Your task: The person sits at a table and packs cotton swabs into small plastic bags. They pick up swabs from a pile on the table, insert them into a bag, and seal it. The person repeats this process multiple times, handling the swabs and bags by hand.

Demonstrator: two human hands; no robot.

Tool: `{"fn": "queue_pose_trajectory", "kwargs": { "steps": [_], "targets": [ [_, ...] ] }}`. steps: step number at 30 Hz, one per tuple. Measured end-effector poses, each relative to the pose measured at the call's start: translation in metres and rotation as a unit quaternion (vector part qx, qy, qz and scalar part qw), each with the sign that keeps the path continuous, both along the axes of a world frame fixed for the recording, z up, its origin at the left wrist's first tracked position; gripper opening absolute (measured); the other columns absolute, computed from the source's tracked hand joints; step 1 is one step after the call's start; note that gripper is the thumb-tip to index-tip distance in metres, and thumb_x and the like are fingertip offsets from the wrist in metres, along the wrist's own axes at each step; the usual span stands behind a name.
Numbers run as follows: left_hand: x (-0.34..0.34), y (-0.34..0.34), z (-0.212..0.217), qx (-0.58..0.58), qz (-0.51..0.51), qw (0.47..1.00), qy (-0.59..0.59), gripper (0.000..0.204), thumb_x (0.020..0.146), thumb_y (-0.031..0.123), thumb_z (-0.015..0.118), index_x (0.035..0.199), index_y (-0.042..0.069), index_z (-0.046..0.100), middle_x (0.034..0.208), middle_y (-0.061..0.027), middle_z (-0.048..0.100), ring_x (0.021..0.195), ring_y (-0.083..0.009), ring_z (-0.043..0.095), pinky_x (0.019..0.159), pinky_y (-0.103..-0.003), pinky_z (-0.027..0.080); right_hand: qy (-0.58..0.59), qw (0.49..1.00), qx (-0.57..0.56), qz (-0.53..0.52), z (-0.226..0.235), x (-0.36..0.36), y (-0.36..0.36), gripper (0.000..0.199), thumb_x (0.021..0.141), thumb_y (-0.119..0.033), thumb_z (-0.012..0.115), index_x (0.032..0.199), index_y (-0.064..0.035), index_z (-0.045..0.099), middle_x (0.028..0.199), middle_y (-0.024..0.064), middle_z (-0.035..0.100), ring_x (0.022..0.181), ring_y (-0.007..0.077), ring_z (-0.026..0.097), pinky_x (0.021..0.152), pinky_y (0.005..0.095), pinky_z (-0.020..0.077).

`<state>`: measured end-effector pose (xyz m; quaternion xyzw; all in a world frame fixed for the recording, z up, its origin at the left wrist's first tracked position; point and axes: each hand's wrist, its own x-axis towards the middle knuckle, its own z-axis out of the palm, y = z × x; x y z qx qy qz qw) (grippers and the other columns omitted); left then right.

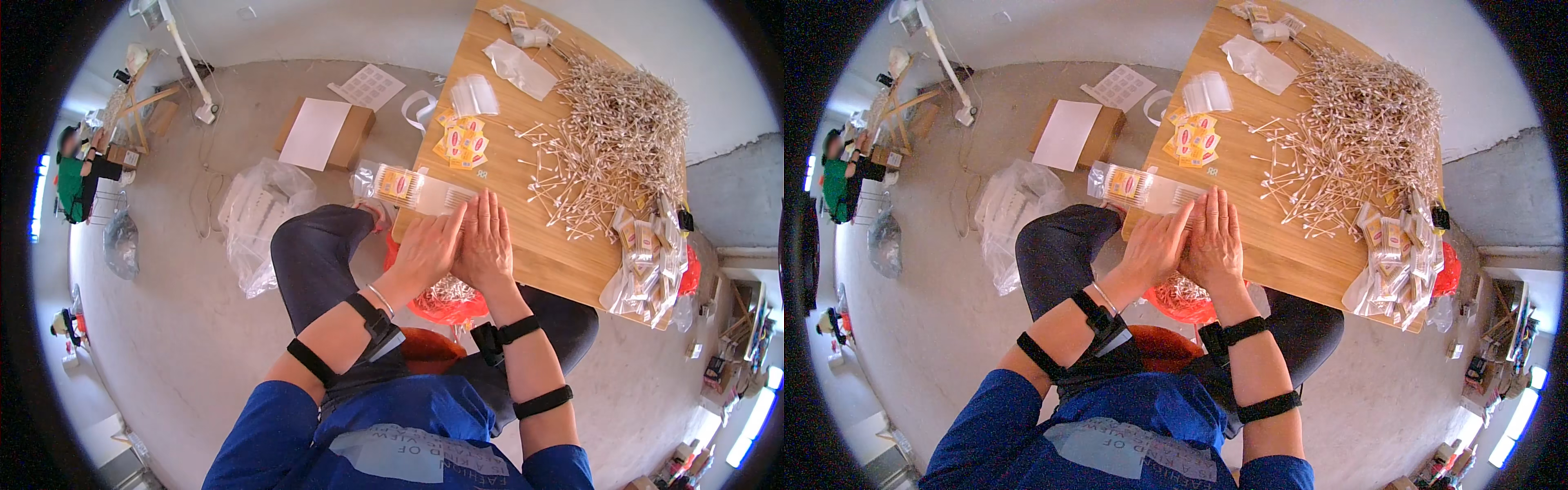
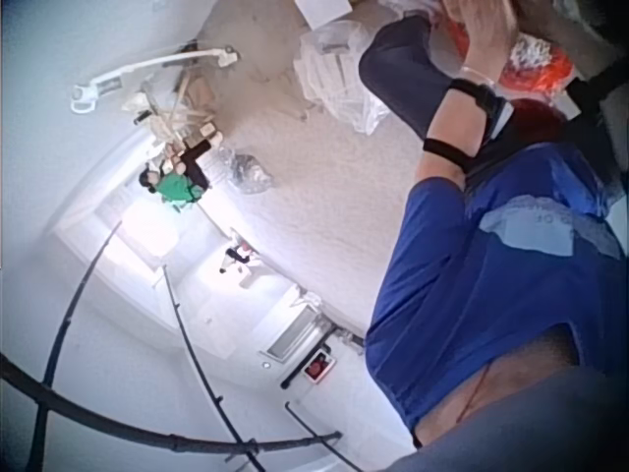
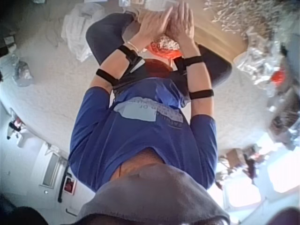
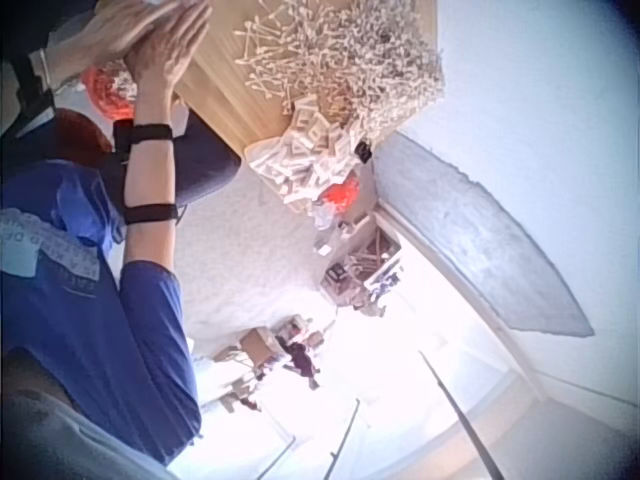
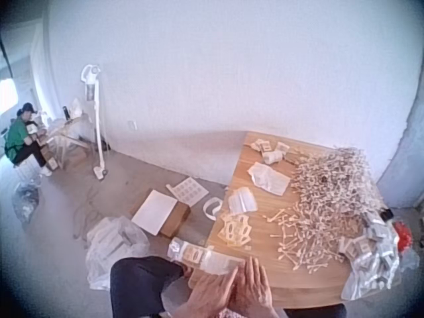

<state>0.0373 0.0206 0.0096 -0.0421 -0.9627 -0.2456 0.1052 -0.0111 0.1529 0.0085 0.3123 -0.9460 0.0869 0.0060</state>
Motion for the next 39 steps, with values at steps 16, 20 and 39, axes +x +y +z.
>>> {"fn": "queue_pose_trajectory", "kwargs": {
  "steps": [16, 20, 39],
  "targets": [
    [-0.007, -0.002, -0.002, -0.021, -0.003, 0.999, -0.028, 0.049, 0.089, 0.011, 0.052, 0.137, 0.001, 0.045, 0.099, -0.0163, 0.069, 0.088, -0.0314, 0.067, 0.079, -0.044, 0.05, 0.016, 1.0, -0.018, 0.012, 0.0, -0.001, 0.001, 0.084, 0.085, -0.045, 0.058, 0.145, 0.007, 0.032, 0.155, 0.027, 0.026, 0.147, 0.0387, 0.022, 0.12, 0.0477, 0.0164],
    [-0.011, -0.003, -0.002, -0.018, -0.007, 0.999, -0.027, 0.049, 0.089, 0.01, 0.052, 0.137, 0.0, 0.045, 0.101, -0.0173, 0.07, 0.087, -0.0327, 0.068, 0.078, -0.044, 0.052, 0.013, 0.999, -0.024, 0.016, 0.001, -0.001, 0.002, 0.093, 0.081, -0.052, 0.063, 0.145, 0.0072, 0.032, 0.154, 0.0279, 0.027, 0.146, 0.0392, 0.023, 0.12, 0.0479, 0.0162],
    [-0.021, -0.006, 0.011, -0.006, -0.006, 0.996, -0.092, 0.053, 0.091, 0.011, 0.047, 0.143, 0.001, 0.04, 0.092, -0.019, 0.07, 0.078, -0.0345, 0.069, 0.068, -0.045, 0.054, 0.015, 0.999, -0.046, 0.022, 0.0, 0.0, 0.004, 0.098, 0.078, -0.055, 0.066, 0.147, 0.0046, 0.03, 0.155, 0.0256, 0.028, 0.146, 0.0378, 0.024, 0.12, 0.0469, 0.0184]
  ]
}}
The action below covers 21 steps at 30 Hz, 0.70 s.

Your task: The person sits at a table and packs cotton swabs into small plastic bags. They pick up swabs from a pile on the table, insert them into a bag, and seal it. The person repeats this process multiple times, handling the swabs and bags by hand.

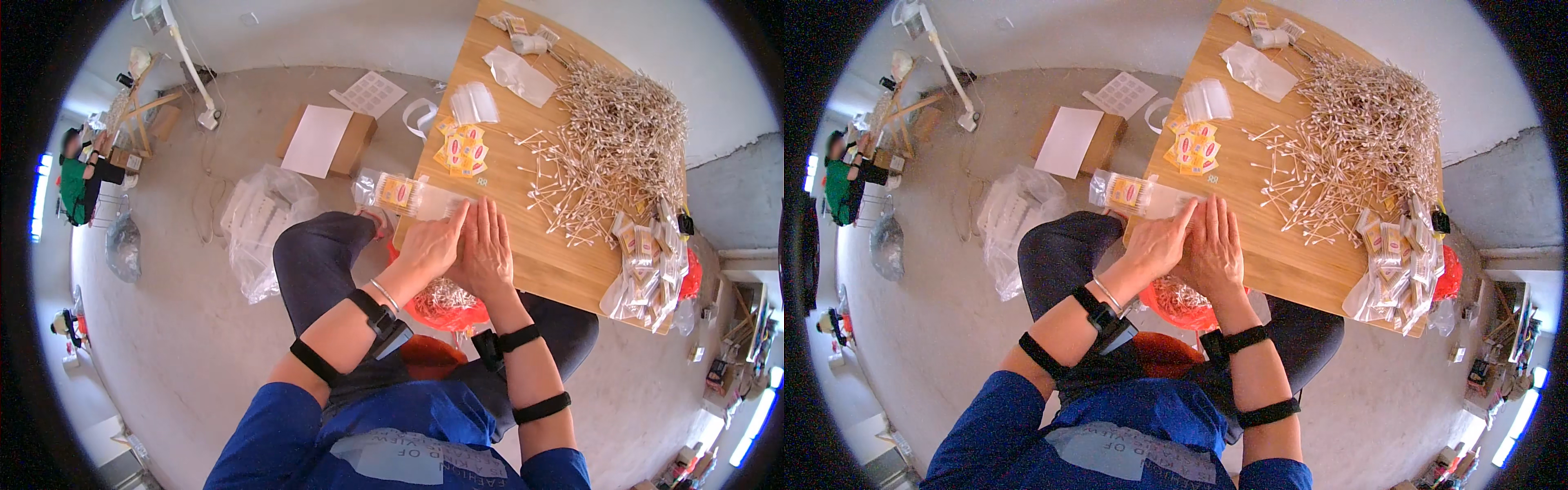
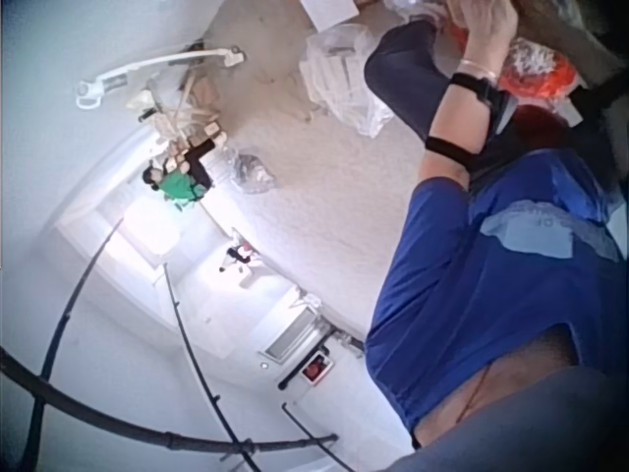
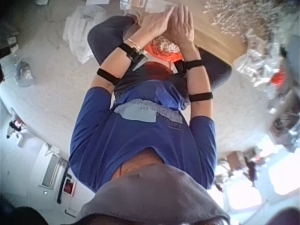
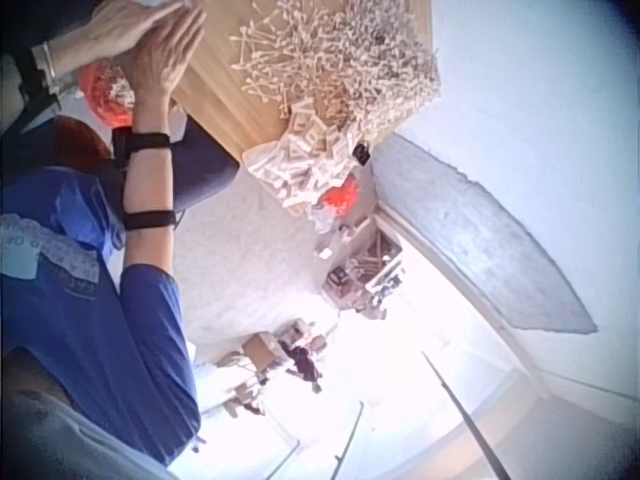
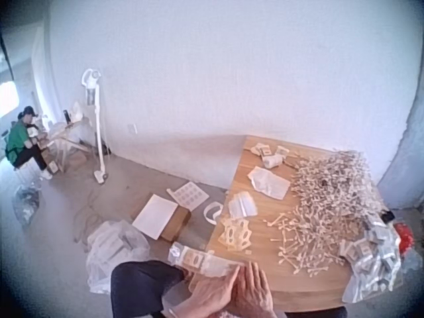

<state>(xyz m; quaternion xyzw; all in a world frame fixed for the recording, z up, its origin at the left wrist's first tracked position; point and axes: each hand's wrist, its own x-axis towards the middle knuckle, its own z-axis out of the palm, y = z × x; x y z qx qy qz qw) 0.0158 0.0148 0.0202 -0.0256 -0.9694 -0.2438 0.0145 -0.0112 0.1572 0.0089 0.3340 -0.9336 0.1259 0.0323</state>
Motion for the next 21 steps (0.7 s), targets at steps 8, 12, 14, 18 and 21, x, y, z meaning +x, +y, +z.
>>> {"fn": "queue_pose_trajectory", "kwargs": {
  "steps": [8, 12, 14, 18, 21],
  "targets": [
    [-0.002, 0.0, 0.003, 0.007, 0.001, 1.0, 0.008, 0.045, 0.092, 0.012, 0.046, 0.135, 0.0, 0.046, 0.089, -0.0179, 0.07, 0.077, -0.0335, 0.069, 0.066, -0.044, 0.054, -0.009, 1.0, -0.01, 0.02, 0.004, 0.003, 0.002, 0.102, 0.077, -0.056, 0.066, 0.147, 0.0078, 0.029, 0.153, 0.0288, 0.028, 0.145, 0.0416, 0.025, 0.119, 0.0489, 0.0191],
    [-0.003, -0.001, 0.004, 0.03, 0.006, 0.999, -0.033, 0.041, 0.092, 0.012, 0.047, 0.131, 0.0, 0.049, 0.098, -0.0195, 0.069, 0.086, -0.0344, 0.068, 0.071, -0.045, 0.054, -0.009, 1.0, -0.011, 0.01, 0.006, 0.004, 0.001, 0.099, 0.078, -0.054, 0.064, 0.147, 0.0074, 0.03, 0.155, 0.0272, 0.026, 0.146, 0.0397, 0.025, 0.12, 0.0474, 0.0188],
    [-0.005, 0.0, 0.014, 0.038, 0.013, 0.998, -0.048, 0.04, 0.094, 0.012, 0.047, 0.132, -0.001, 0.048, 0.111, -0.0206, 0.065, 0.098, -0.0353, 0.064, 0.079, -0.046, 0.052, -0.013, 1.0, 0.013, 0.005, 0.003, 0.004, 0.001, 0.1, 0.078, -0.056, 0.064, 0.146, 0.0079, 0.03, 0.155, 0.0274, 0.026, 0.146, 0.0396, 0.024, 0.12, 0.0475, 0.018],
    [-0.004, -0.001, 0.0, 0.166, 0.05, 0.978, 0.12, 0.044, 0.099, 0.015, 0.046, 0.139, -0.002, 0.043, 0.134, -0.0215, 0.051, 0.121, -0.0365, 0.051, 0.101, -0.045, 0.042, -0.032, 0.999, 0.007, -0.007, 0.003, 0.005, -0.002, 0.101, 0.079, -0.06, 0.062, 0.145, 0.0092, 0.03, 0.155, 0.028, 0.026, 0.146, 0.0398, 0.022, 0.121, 0.0474, 0.0158],
    [-0.011, -0.001, -0.018, 0.344, 0.065, 0.923, 0.161, 0.047, 0.103, 0.021, 0.044, 0.144, -0.003, 0.039, 0.141, -0.0218, 0.046, 0.129, -0.0339, 0.046, 0.109, -0.042, 0.035, -0.042, 0.999, -0.017, -0.018, 0.005, 0.006, -0.006, 0.104, 0.08, -0.064, 0.06, 0.145, 0.0109, 0.03, 0.155, 0.0284, 0.025, 0.147, 0.0399, 0.02, 0.121, 0.0473, 0.0147]
  ]
}}
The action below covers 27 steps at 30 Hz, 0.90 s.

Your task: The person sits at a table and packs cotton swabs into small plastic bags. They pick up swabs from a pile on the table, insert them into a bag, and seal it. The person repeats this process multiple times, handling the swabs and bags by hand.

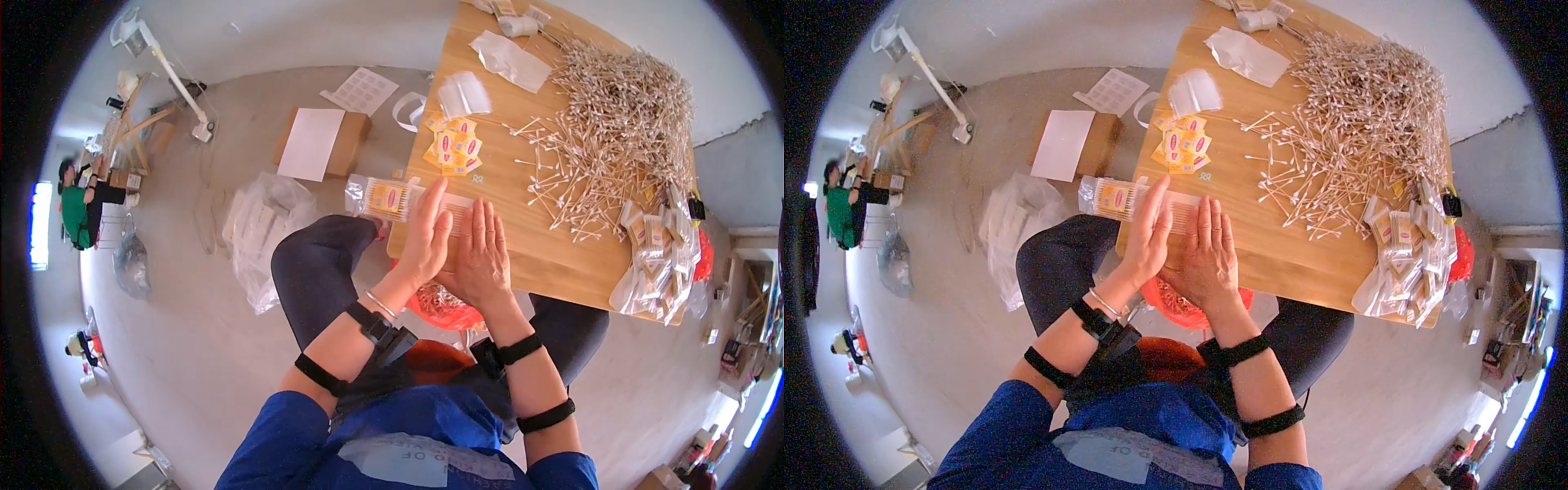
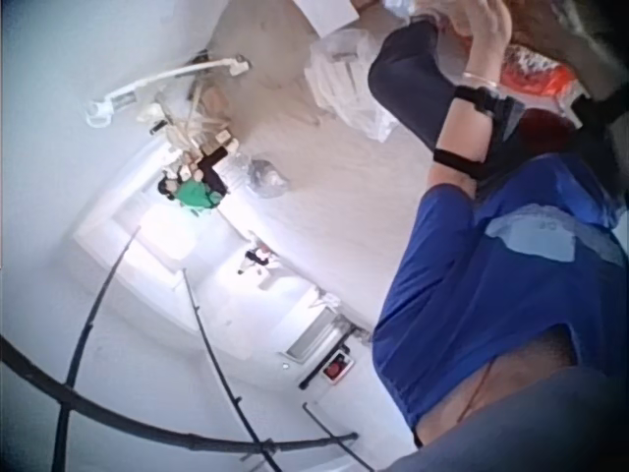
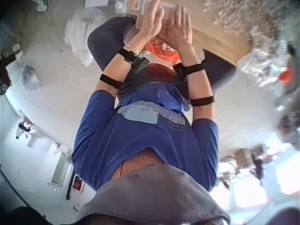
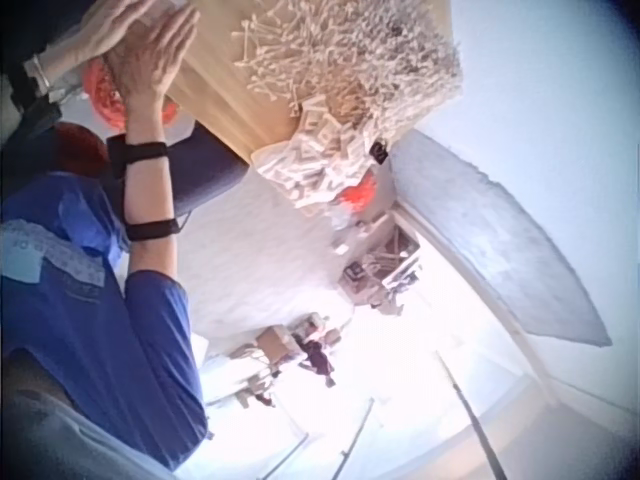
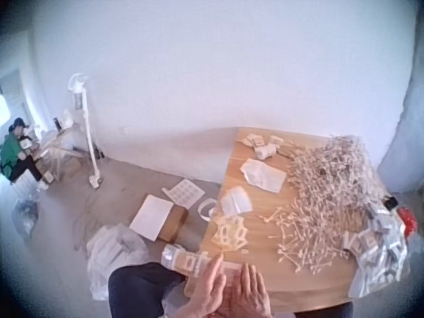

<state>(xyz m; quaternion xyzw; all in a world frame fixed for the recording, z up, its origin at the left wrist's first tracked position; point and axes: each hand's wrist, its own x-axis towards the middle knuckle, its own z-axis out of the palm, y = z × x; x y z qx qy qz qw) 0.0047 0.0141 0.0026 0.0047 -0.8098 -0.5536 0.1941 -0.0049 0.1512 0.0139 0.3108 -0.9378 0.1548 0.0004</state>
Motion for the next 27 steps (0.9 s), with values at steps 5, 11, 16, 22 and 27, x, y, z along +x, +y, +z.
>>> {"fn": "queue_pose_trajectory", "kwargs": {
  "steps": [5, 11, 16, 22, 27],
  "targets": [
    [-0.003, -0.013, 0.004, 0.196, -0.109, 0.972, -0.076, 0.06, 0.107, 0.036, 0.035, 0.15, -0.005, 0.025, 0.157, -0.0198, 0.026, 0.148, -0.0282, 0.021, 0.121, -0.04, 0.017, -0.026, 0.999, 0.01, -0.027, 0.001, 0.002, -0.007, 0.109, 0.08, -0.071, 0.055, 0.145, 0.0129, 0.028, 0.156, 0.0292, 0.022, 0.148, 0.0398, 0.016, 0.121, 0.0472, 0.0114],
    [-0.005, -0.017, -0.003, 0.272, -0.152, 0.948, -0.061, 0.067, 0.106, 0.042, 0.032, 0.151, -0.007, 0.021, 0.159, -0.0216, 0.019, 0.15, -0.029, 0.012, 0.122, -0.043, 0.004, -0.048, 0.998, -0.006, -0.036, -0.001, 0.005, -0.012, 0.107, 0.082, -0.069, 0.055, 0.144, 0.0142, 0.03, 0.155, 0.0313, 0.021, 0.148, 0.0424, 0.015, 0.121, 0.0486, 0.0109],
    [-0.007, -0.022, 0.002, 0.284, -0.184, 0.938, -0.078, 0.072, 0.105, 0.047, 0.032, 0.15, -0.008, 0.021, 0.159, -0.0219, 0.02, 0.15, -0.0291, 0.013, 0.122, -0.042, 0.005, -0.046, 0.998, -0.024, -0.04, 0.002, 0.003, -0.013, 0.097, 0.086, -0.061, 0.055, 0.143, 0.0143, 0.032, 0.154, 0.0319, 0.023, 0.147, 0.0435, 0.018, 0.121, 0.0492, 0.0119],
    [-0.011, -0.027, 0.007, 0.218, -0.196, 0.952, -0.091, 0.073, 0.105, 0.05, 0.029, 0.147, -0.009, 0.03, 0.154, -0.0216, 0.032, 0.146, -0.0286, 0.026, 0.12, -0.038, 0.017, -0.037, 0.996, -0.027, -0.081, -0.003, 0.003, -0.023, 0.086, 0.089, -0.048, 0.055, 0.143, 0.0146, 0.031, 0.153, 0.0333, 0.023, 0.146, 0.0453, 0.018, 0.12, 0.0502, 0.0121],
    [-0.01, -0.027, 0.003, 0.215, -0.191, 0.955, -0.077, 0.075, 0.104, 0.052, 0.028, 0.149, -0.009, 0.026, 0.156, -0.021, 0.027, 0.148, -0.0277, 0.021, 0.12, -0.039, 0.013, -0.042, 0.995, -0.032, -0.086, -0.003, 0.005, -0.028, 0.082, 0.09, -0.042, 0.053, 0.143, 0.0153, 0.029, 0.153, 0.0346, 0.021, 0.146, 0.0472, 0.017, 0.12, 0.0514, 0.0116]
  ]
}}
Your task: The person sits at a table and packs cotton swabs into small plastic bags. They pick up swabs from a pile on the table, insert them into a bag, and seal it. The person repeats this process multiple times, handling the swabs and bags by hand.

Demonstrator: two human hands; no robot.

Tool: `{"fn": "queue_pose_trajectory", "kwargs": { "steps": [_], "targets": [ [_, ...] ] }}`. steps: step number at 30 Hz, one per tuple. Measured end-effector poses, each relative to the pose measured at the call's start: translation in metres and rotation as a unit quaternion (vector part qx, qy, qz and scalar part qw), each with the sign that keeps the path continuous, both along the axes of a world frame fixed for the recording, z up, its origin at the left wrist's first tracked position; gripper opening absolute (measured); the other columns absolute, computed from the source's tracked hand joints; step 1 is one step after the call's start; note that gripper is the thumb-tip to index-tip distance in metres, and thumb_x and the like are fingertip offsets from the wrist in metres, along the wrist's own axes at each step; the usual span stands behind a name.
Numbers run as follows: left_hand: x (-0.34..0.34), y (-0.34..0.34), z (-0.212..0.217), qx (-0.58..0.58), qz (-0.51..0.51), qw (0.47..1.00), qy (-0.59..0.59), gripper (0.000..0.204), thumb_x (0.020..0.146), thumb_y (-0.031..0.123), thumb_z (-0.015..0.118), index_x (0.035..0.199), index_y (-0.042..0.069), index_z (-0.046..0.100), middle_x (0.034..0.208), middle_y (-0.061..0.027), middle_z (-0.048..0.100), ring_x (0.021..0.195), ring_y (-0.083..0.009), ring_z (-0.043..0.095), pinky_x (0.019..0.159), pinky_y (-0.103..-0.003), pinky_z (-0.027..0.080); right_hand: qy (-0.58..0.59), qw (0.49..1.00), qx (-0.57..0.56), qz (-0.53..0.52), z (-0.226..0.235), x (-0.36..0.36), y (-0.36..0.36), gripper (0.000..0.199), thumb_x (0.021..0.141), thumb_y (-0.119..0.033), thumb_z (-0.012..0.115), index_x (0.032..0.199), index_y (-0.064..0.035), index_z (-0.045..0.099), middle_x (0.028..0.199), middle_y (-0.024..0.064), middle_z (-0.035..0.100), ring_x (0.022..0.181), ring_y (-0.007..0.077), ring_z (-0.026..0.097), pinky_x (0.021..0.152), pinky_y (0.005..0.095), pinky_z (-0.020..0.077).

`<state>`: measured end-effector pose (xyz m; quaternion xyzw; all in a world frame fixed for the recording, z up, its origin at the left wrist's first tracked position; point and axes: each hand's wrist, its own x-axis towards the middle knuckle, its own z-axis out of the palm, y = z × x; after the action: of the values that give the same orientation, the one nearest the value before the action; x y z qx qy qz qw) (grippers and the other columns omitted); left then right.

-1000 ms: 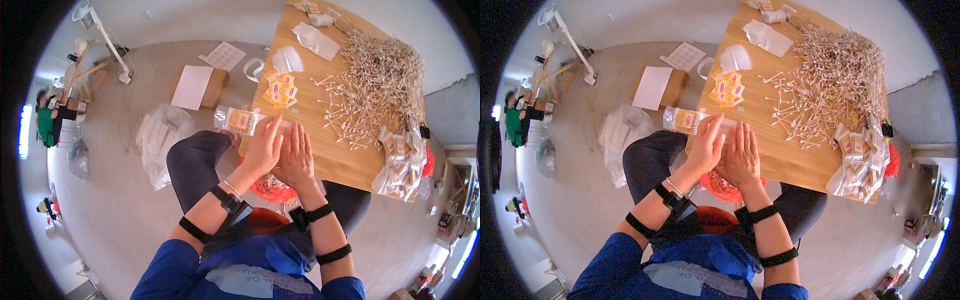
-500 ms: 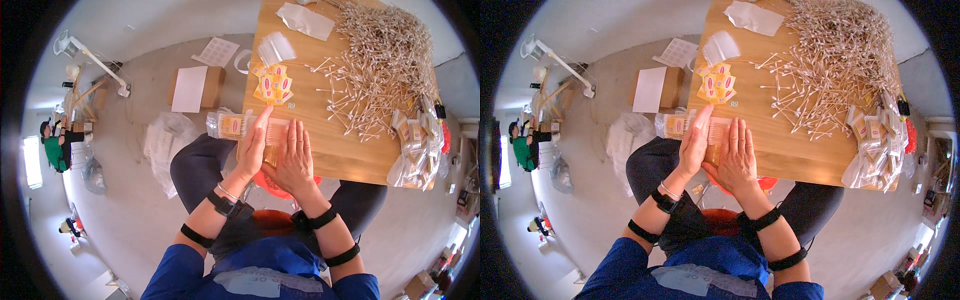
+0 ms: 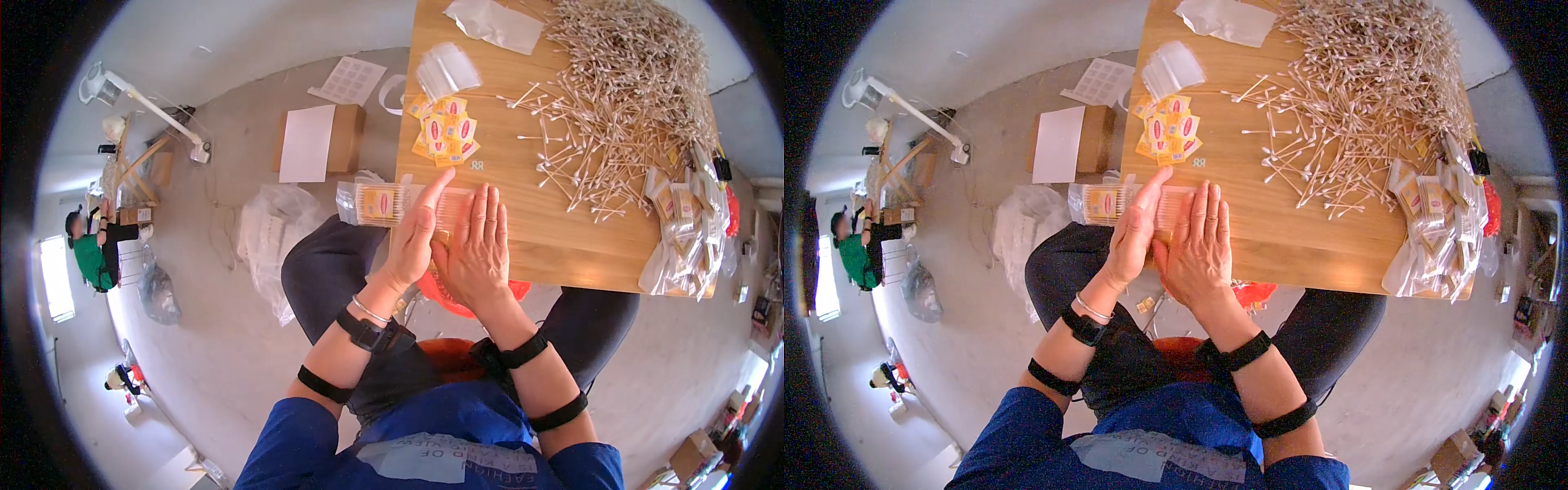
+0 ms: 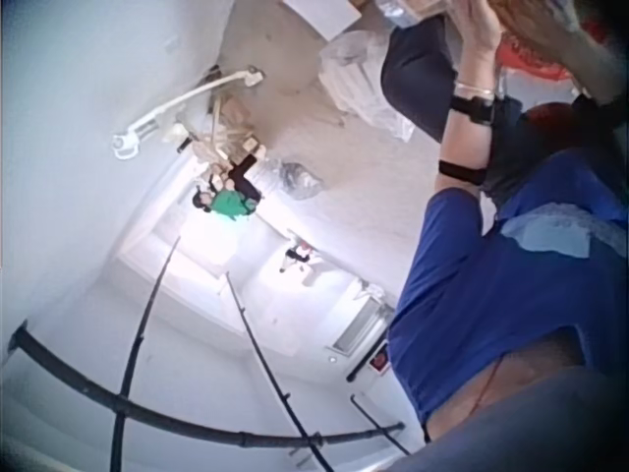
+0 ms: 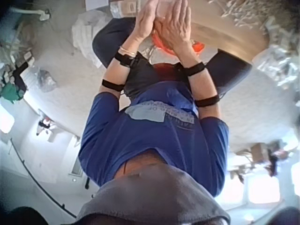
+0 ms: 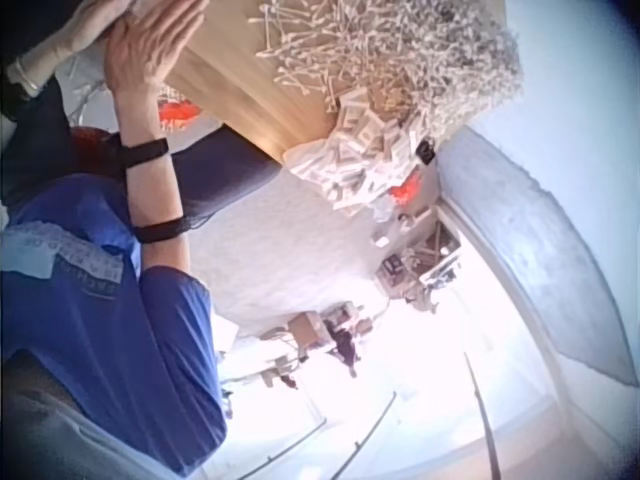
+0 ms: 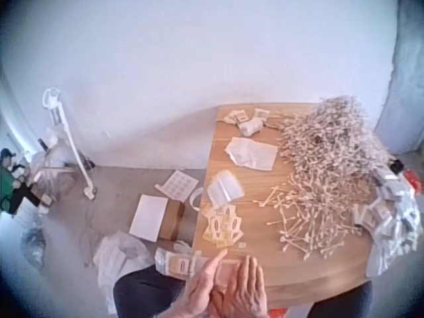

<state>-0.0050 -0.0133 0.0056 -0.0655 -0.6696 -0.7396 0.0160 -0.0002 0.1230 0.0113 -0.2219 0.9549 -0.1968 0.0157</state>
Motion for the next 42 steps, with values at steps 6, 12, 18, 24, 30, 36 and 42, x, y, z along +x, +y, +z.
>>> {"fn": "queue_pose_trajectory", "kwargs": {
  "steps": [6, 12, 18, 24, 30, 36, 42],
  "targets": [
    [0.003, 0.009, -0.003, 0.04, 0.077, 0.996, 0.009, 0.075, 0.104, 0.051, 0.028, 0.149, -0.008, 0.023, 0.158, -0.0216, 0.022, 0.15, -0.0289, 0.013, 0.122, -0.042, 0.005, 0.015, 1.0, -0.014, 0.014, -0.004, 0.0, -0.003, 0.079, 0.089, -0.038, 0.052, 0.142, 0.0158, 0.029, 0.153, 0.0351, 0.021, 0.145, 0.0477, 0.017, 0.12, 0.0521, 0.0126],
    [0.002, 0.004, -0.008, 0.043, 0.063, 0.997, 0.006, 0.073, 0.105, 0.049, 0.029, 0.148, -0.009, 0.025, 0.157, -0.0223, 0.024, 0.149, -0.0299, 0.015, 0.122, -0.042, 0.006, 0.022, 0.999, -0.023, 0.003, -0.005, 0.002, -0.009, 0.078, 0.088, -0.036, 0.052, 0.142, 0.0156, 0.03, 0.153, 0.0347, 0.022, 0.145, 0.0478, 0.017, 0.12, 0.0525, 0.013],
    [0.002, 0.004, -0.008, 0.086, 0.067, 0.994, 0.007, 0.072, 0.105, 0.049, 0.031, 0.148, -0.008, 0.027, 0.156, -0.0229, 0.027, 0.149, -0.0296, 0.018, 0.122, -0.042, 0.008, 0.006, 0.999, -0.02, 0.03, -0.001, 0.001, -0.005, 0.08, 0.087, -0.036, 0.053, 0.143, 0.0151, 0.029, 0.153, 0.0339, 0.021, 0.146, 0.0473, 0.016, 0.12, 0.0524, 0.0128],
    [0.003, 0.004, -0.01, 0.075, 0.084, 0.994, 0.006, 0.072, 0.104, 0.05, 0.032, 0.148, -0.007, 0.027, 0.156, -0.0216, 0.026, 0.148, -0.0284, 0.019, 0.122, -0.043, 0.009, 0.01, 0.999, -0.031, 0.024, -0.005, 0.001, -0.006, 0.081, 0.086, -0.037, 0.053, 0.144, 0.0133, 0.029, 0.153, 0.0333, 0.022, 0.146, 0.0471, 0.016, 0.12, 0.0524, 0.0129],
    [0.004, 0.008, -0.008, 0.106, 0.133, 0.985, 0.016, 0.074, 0.104, 0.051, 0.032, 0.149, -0.006, 0.023, 0.157, -0.0214, 0.024, 0.149, -0.0287, 0.017, 0.122, -0.043, 0.008, 0.017, 1.0, -0.012, 0.023, -0.001, 0.001, -0.007, 0.08, 0.086, -0.037, 0.053, 0.144, 0.0137, 0.029, 0.154, 0.0332, 0.022, 0.146, 0.0467, 0.018, 0.12, 0.0518, 0.0137],
    [0.003, 0.006, -0.003, 0.065, 0.096, 0.993, 0.009, 0.073, 0.104, 0.051, 0.032, 0.147, -0.009, 0.029, 0.155, -0.0223, 0.03, 0.146, -0.0295, 0.023, 0.121, -0.041, 0.014, 0.014, 0.999, -0.011, 0.031, -0.002, 0.001, -0.007, 0.078, 0.088, -0.036, 0.051, 0.143, 0.0141, 0.03, 0.154, 0.033, 0.022, 0.146, 0.0468, 0.017, 0.12, 0.0517, 0.0128],
    [0.006, 0.002, 0.001, -0.02, 0.098, 0.995, -0.005, 0.067, 0.105, 0.046, 0.033, 0.146, -0.007, 0.034, 0.152, -0.0218, 0.035, 0.144, -0.0282, 0.029, 0.12, -0.04, 0.018, 0.028, 0.999, -0.001, 0.034, -0.005, 0.001, -0.007, 0.078, 0.088, -0.038, 0.052, 0.142, 0.0141, 0.031, 0.154, 0.0328, 0.022, 0.146, 0.0469, 0.017, 0.12, 0.0517, 0.0135]
  ]
}}
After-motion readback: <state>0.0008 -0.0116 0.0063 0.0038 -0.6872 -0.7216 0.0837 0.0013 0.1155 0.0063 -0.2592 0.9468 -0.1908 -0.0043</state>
